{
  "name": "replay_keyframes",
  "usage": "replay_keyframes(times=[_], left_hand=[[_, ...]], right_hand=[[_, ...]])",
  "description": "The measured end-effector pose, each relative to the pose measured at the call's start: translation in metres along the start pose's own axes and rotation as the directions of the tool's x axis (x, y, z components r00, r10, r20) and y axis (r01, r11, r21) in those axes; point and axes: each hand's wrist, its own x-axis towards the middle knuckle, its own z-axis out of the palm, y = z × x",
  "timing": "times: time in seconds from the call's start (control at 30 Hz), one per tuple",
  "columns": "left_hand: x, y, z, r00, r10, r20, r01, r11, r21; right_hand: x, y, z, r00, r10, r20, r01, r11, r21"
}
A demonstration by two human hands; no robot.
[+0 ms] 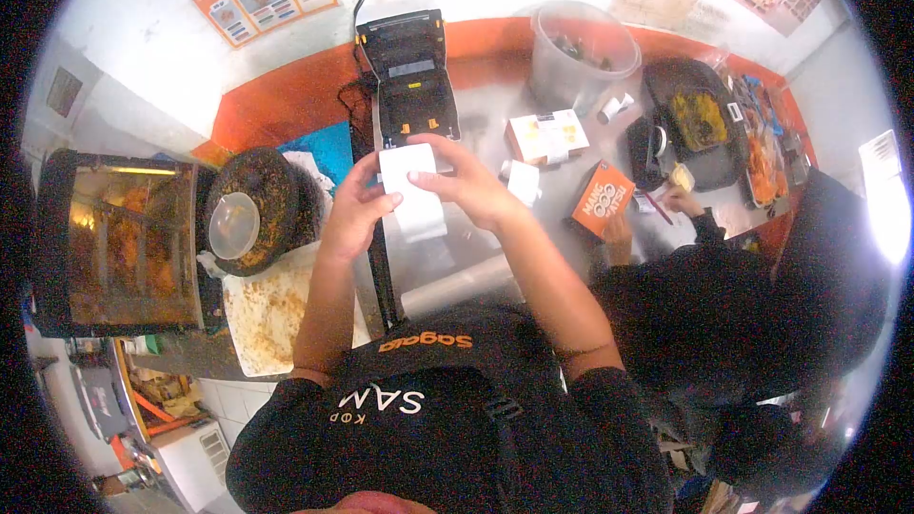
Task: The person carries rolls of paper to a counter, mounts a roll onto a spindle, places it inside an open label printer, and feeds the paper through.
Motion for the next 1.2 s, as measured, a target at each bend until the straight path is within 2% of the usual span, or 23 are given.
replay_keyframes(times=[0.07, 0.13, 0.17, 0.23, 0.37, 0.43, 0.47, 0.53, 0.57, 0.63, 0.7, 0.77, 0.8, 0.83, 0.87, 0.93, 0.97, 1.0, 1.03, 1.07, 1.1, 1.13, 1.2], left_hand=[[-0.001, -0.001, 0.005, 0.999, 0.029, 0.015, -0.03, 0.999, 0.036], [-0.003, 0.001, 0.014, 0.994, -0.099, -0.04, 0.09, 0.981, -0.171], [-0.003, 0.002, 0.012, 0.994, -0.099, -0.04, 0.091, 0.981, -0.171], [0.0, 0.003, 0.006, 0.965, -0.25, 0.079, 0.262, 0.907, -0.329], [0.003, -0.005, 0.001, 0.968, -0.243, 0.067, 0.252, 0.916, -0.313], [0.007, -0.008, 0.004, 0.98, -0.198, 0.016, 0.196, 0.95, -0.244], [0.007, -0.01, 0.005, 0.98, -0.197, 0.016, 0.195, 0.95, -0.246], [0.008, -0.015, 0.007, 0.988, -0.12, -0.095, 0.105, 0.982, -0.154], [0.007, -0.016, 0.006, 0.988, -0.119, -0.095, 0.104, 0.983, -0.154], [0.007, -0.017, 0.005, 0.998, 0.036, -0.049, -0.03, 0.992, 0.121], [0.005, -0.019, 0.009, 0.995, 0.077, -0.062, -0.072, 0.994, 0.085], [0.007, -0.023, 0.011, 0.99, 0.12, -0.077, -0.116, 0.992, 0.049], [0.008, -0.028, 0.011, 0.996, 0.057, -0.071, -0.057, 0.998, 0.011], [0.01, -0.031, 0.011, 0.998, -0.004, -0.063, 0.003, 1.0, -0.027], [0.009, -0.033, 0.012, 0.998, -0.004, -0.064, 0.002, 1.0, -0.027], [0.009, -0.035, 0.015, 0.991, 0.108, -0.08, -0.097, 0.987, 0.126], [0.009, -0.032, 0.02, 0.991, 0.11, -0.077, -0.1, 0.987, 0.124], [0.008, -0.026, 0.027, 0.964, 0.243, -0.104, -0.184, 0.899, 0.398], [0.006, -0.022, 0.031, 0.922, 0.375, -0.095, -0.231, 0.731, 0.642], [0.006, -0.024, 0.032, 0.922, 0.376, -0.095, -0.232, 0.732, 0.641], [0.006, -0.027, 0.032, 0.889, 0.458, -0.02, -0.295, 0.603, 0.741], [0.004, -0.03, 0.033, 0.85, 0.523, 0.068, -0.347, 0.457, 0.819], [0.003, -0.031, 0.04, 0.822, 0.561, 0.103, -0.388, 0.417, 0.822]], right_hand=[[0.0, 0.003, -0.003, 0.998, -0.058, -0.002, 0.058, 0.998, -0.026], [0.001, 0.006, -0.005, 0.993, -0.114, -0.001, 0.114, 0.992, -0.052], [0.001, 0.008, -0.005, 0.988, -0.155, -0.019, 0.154, 0.987, -0.051], [0.001, 0.008, -0.006, 0.98, -0.197, -0.038, 0.195, 0.979, -0.052], [-0.002, 0.012, -0.009, 0.979, -0.203, 0.026, 0.205, 0.973, -0.109], [-0.001, 0.015, -0.009, 0.976, -0.214, 0.046, 0.218, 0.965, -0.145], [-0.001, 0.017, -0.007, 0.972, -0.233, 0.03, 0.235, 0.964, -0.126], [0.001, 0.02, -0.007, 0.968, -0.252, 0.013, 0.252, 0.962, -0.108], [0.002, 0.021, -0.007, 0.98, -0.195, -0.024, 0.193, 0.978, -0.086], [0.003, 0.021, -0.009, 0.989, -0.138, -0.06, 0.134, 0.989, -0.061], [0.0, 0.021, -0.012, 0.984, -0.177, 0.008, 0.177, 0.979, -0.101], [-0.002, 0.024, -0.011, 0.971, -0.239, -0.001, 0.236, 0.959, -0.157], [-0.003, 0.027, -0.01, 0.955, -0.297, -0.007, 0.289, 0.934, -0.212], [-0.004, 0.029, -0.008, 0.955, -0.297, -0.006, 0.289, 0.933, -0.213], [-0.005, 0.031, -0.006, 0.95, -0.312, -0.017, 0.305, 0.938, -0.163], [-0.005, 0.039, -0.007, 0.944, -0.328, -0.03, 0.323, 0.94, -0.112], [-0.003, 0.044, -0.009, 0.947, -0.309, -0.091, 0.298, 0.947, -0.122], [-0.003, 0.047, -0.01, 0.945, -0.289, -0.15, 0.271, 0.954, -0.13], [-0.005, 0.052, -0.009, 0.945, -0.29, -0.15, 0.272, 0.953, -0.132], [-0.006, 0.054, -0.004, 0.924, -0.326, -0.201, 0.269, 0.925, -0.268], [-0.007, 0.056, 0.0, 0.897, -0.367, -0.246, 0.252, 0.882, -0.398], [-0.005, 0.057, 0.0, 0.896, -0.366, -0.25, 0.249, 0.883, -0.398], [-0.003, 0.059, -0.003, 0.829, -0.443, -0.342, 0.251, 0.841, -0.48]])
